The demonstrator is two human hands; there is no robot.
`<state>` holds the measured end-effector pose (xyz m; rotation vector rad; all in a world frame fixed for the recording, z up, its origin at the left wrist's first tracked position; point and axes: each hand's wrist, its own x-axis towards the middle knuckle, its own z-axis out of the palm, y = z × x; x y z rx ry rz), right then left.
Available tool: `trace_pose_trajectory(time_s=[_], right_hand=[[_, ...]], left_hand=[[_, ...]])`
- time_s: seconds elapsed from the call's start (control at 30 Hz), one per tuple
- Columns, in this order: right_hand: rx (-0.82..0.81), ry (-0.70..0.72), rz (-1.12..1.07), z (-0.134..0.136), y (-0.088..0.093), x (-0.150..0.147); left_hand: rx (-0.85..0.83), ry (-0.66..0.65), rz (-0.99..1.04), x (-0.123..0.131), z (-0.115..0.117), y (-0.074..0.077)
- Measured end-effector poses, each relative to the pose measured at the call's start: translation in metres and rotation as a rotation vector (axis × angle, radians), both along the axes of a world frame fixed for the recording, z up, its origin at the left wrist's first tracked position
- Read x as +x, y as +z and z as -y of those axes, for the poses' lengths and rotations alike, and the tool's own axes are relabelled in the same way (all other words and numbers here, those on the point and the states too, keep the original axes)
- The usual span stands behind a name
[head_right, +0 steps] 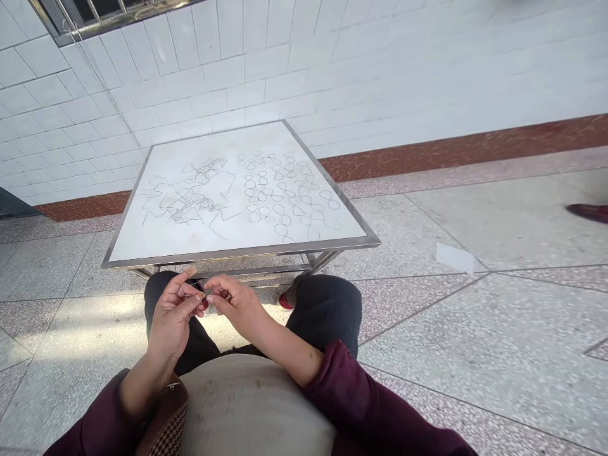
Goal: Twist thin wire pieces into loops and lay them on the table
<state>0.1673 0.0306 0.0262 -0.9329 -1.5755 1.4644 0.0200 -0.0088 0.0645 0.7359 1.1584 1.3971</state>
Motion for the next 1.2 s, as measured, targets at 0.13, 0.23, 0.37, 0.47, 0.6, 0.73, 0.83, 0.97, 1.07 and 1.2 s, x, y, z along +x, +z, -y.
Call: trace_pose_trajectory(time_s=[0.13,0.23,0.37,0.47,0.6,0.73,0.83,0.97,1.07,1.2], right_hand=[[-0.144,0.082,-0.091,-0.002,0.0,0.0],[-0.167,0.097,-0.109,-0.003,0.006,0.001],[-0.166,0.072,-0.069,-0.003,0.01,0.004],[-0.135,0.068,-0.042,-0.002,0.012,0.006],[-0.101,0.065,-0.004,-0.002,0.016,0.007],[-0.148,0.042,-0.012,-0.002,0.015,0.006],[-0.181,0.034,-0.033,-0.002,0.01,0.005],[-0.144,0.005,-0.08,-0.003,0.008,0.006],[-0.1,0.029,-0.103,-0.003,0.011,0.007],[-0.121,0.032,-0.105,-0.002,0.012,0.004]], left_hand=[[0.017,0.001,-0.055,0.001,0.002,0.001],[0.033,-0.004,-0.14,0.002,0.005,0.001],[0.039,-0.028,-0.198,0.003,0.008,-0.003],[0.043,-0.035,-0.2,0.002,0.008,-0.005],[0.044,-0.069,-0.216,0.002,0.008,-0.004],[0.054,-0.126,-0.256,0.005,0.011,-0.002],[0.077,-0.149,-0.265,0.007,0.013,-0.004],[0.073,-0.143,-0.246,0.008,0.013,-0.01],[0.055,-0.12,-0.242,0.008,0.013,-0.011],[0.049,-0.134,-0.252,0.01,0.014,-0.009]])
